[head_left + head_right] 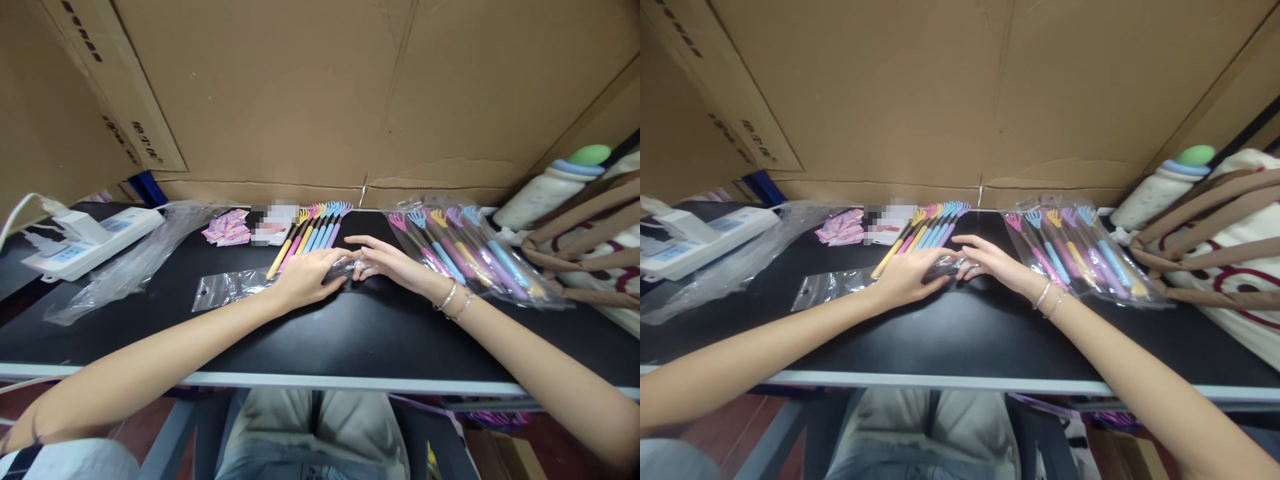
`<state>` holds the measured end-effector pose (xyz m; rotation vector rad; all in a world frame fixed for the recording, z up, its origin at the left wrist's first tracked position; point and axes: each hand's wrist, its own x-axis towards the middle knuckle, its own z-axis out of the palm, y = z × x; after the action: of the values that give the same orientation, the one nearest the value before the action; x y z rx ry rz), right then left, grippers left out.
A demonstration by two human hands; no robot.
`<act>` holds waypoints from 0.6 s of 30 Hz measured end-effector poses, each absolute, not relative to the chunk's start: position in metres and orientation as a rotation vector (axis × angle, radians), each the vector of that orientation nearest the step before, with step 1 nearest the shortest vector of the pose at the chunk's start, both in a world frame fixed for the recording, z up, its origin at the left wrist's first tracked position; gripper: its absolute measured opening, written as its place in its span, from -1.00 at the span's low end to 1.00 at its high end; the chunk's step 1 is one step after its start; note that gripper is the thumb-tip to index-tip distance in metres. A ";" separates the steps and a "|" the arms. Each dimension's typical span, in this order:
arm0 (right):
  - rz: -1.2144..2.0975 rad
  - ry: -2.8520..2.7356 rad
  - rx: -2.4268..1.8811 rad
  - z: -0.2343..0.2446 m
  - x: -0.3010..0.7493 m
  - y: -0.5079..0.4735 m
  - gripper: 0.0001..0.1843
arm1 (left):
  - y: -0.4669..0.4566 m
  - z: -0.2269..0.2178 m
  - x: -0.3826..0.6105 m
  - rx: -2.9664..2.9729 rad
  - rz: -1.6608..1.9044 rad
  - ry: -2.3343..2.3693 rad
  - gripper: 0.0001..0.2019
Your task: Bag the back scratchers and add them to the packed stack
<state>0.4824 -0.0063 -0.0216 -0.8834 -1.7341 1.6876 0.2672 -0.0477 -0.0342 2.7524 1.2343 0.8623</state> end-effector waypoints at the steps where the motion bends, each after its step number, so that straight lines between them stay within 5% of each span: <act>1: 1.688 -1.733 -0.882 -0.022 0.483 -0.006 -0.50 | -0.048 -0.034 0.267 2.752 0.867 1.233 -0.66; 8: 1.615 -1.726 -0.886 -0.026 0.480 -0.006 -0.51 | -0.048 -0.035 0.267 2.763 0.870 1.229 -0.66; 18: 0.931 -1.965 -0.983 -0.029 0.483 0.004 -0.76 | -0.048 -0.036 0.267 2.795 0.857 1.196 -0.70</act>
<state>0.4828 0.0036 -0.0287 -0.9827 -1.9649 0.9312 0.2673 -0.0476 -0.0363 2.7947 1.1959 0.8565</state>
